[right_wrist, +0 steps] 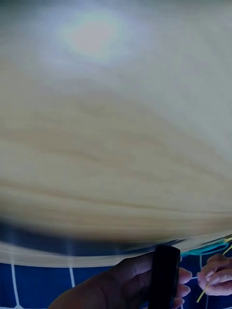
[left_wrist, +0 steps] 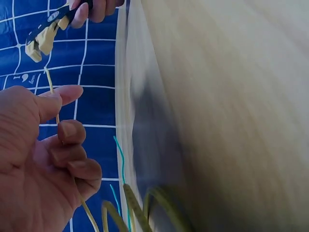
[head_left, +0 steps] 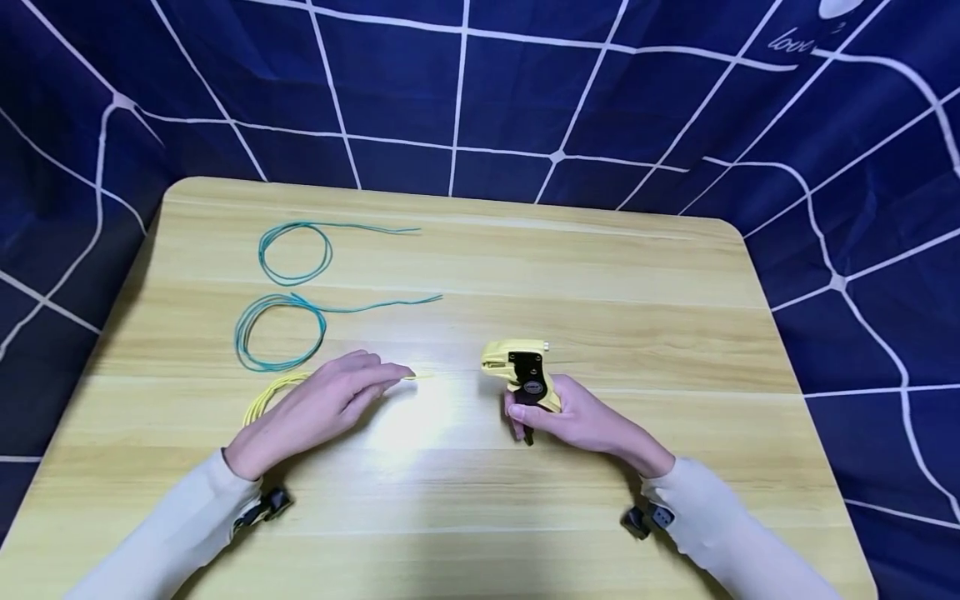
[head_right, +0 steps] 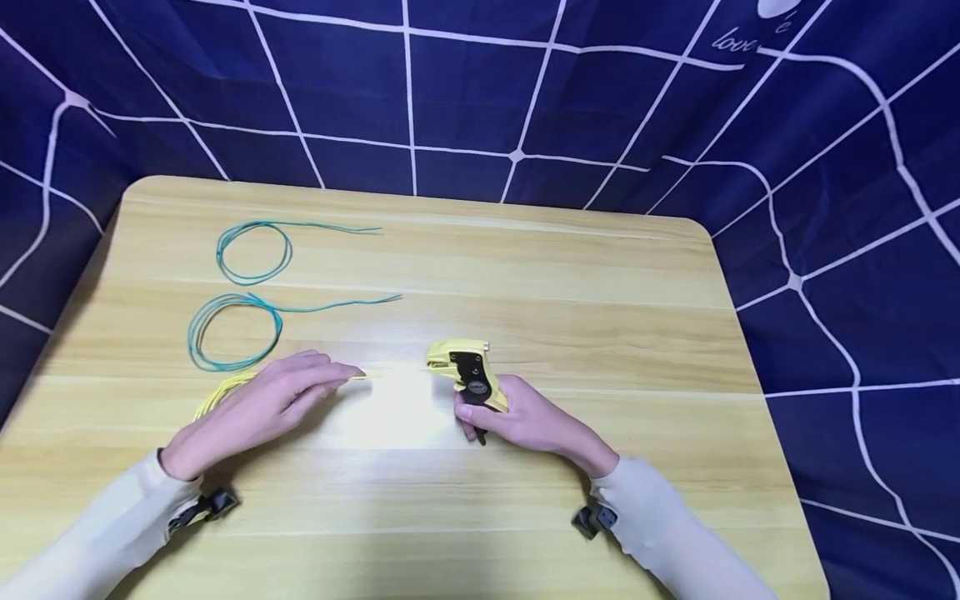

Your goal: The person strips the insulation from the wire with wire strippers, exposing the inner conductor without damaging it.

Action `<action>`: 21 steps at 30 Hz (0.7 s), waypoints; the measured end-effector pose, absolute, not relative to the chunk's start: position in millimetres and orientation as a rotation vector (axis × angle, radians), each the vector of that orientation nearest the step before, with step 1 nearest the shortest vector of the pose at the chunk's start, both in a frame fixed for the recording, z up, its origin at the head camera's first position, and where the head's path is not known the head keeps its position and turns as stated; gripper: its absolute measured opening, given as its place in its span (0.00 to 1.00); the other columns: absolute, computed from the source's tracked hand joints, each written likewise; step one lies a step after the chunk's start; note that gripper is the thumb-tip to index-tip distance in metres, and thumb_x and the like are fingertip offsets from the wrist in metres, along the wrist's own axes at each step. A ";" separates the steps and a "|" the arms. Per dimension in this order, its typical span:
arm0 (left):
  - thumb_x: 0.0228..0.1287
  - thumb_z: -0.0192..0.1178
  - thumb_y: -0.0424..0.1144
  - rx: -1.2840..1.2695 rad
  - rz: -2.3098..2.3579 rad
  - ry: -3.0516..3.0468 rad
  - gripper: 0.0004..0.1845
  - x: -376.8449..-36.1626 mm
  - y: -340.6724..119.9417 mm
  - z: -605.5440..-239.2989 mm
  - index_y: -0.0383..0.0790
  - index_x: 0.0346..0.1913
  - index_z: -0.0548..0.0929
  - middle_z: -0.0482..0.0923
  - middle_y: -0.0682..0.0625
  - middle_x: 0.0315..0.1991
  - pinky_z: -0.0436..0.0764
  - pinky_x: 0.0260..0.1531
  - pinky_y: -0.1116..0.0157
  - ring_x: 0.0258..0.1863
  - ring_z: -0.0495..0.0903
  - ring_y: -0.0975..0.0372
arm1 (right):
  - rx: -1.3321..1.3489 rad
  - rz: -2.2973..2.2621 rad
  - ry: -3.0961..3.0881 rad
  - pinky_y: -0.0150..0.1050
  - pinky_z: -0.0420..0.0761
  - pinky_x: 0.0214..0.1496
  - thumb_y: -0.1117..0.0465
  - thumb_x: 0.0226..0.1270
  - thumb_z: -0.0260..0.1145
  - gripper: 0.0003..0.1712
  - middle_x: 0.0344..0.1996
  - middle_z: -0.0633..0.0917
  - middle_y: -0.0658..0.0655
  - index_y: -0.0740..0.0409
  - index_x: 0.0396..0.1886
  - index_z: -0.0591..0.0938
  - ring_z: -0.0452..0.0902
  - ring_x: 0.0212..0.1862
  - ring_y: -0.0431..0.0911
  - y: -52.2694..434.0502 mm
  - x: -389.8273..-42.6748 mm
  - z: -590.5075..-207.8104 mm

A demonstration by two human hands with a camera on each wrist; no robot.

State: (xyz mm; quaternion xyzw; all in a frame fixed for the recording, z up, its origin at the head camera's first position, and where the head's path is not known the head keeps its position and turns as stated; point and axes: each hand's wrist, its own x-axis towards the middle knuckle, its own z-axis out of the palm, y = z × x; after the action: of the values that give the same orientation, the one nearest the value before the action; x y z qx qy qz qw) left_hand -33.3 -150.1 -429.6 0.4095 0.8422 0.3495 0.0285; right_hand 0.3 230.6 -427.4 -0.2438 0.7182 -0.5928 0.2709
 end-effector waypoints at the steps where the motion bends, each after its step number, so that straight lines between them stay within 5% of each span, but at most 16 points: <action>1: 0.79 0.63 0.28 1.252 1.076 2.603 0.19 -32.8 -149.3 -429.2 0.46 0.66 0.88 0.79 0.58 0.38 0.79 0.45 0.63 0.41 0.74 0.66 | -0.660 -1.599 1.926 0.44 0.84 0.45 0.68 0.86 0.60 0.10 0.32 0.86 0.61 0.64 0.40 0.83 0.83 0.35 0.58 228.8 0.1 -427.7; 11: 0.82 0.65 0.41 1.142 1.182 2.614 0.14 -30.5 -140.4 -426.4 0.53 0.62 0.92 0.65 0.60 0.33 0.71 0.34 0.66 0.34 0.66 0.66 | -0.621 -1.672 1.771 0.50 0.89 0.45 0.69 0.86 0.58 0.09 0.34 0.88 0.66 0.67 0.42 0.82 0.89 0.38 0.63 216.3 4.0 -427.3; 17: 0.80 0.67 0.37 1.216 1.264 2.617 0.06 -32.5 -135.1 -428.4 0.45 0.48 0.94 0.78 0.60 0.34 0.76 0.43 0.63 0.39 0.73 0.65 | -0.656 -1.646 1.757 0.47 0.87 0.45 0.68 0.87 0.58 0.10 0.32 0.87 0.64 0.64 0.40 0.82 0.86 0.35 0.63 209.3 4.0 -430.7; 21: 0.80 0.65 0.33 1.231 1.351 2.563 0.07 -33.8 -131.9 -428.9 0.41 0.50 0.93 0.87 0.56 0.40 0.79 0.47 0.62 0.42 0.79 0.64 | -0.678 -1.617 1.774 0.45 0.86 0.45 0.67 0.88 0.57 0.12 0.30 0.87 0.62 0.62 0.39 0.82 0.85 0.35 0.61 205.8 3.5 -432.2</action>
State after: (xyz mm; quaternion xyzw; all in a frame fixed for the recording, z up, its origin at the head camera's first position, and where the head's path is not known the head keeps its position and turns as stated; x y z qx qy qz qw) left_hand -33.8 -131.9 -428.9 0.3910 0.8142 0.4292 -0.0028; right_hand 3.5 205.8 -432.2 -0.2575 0.6744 -0.6145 0.3182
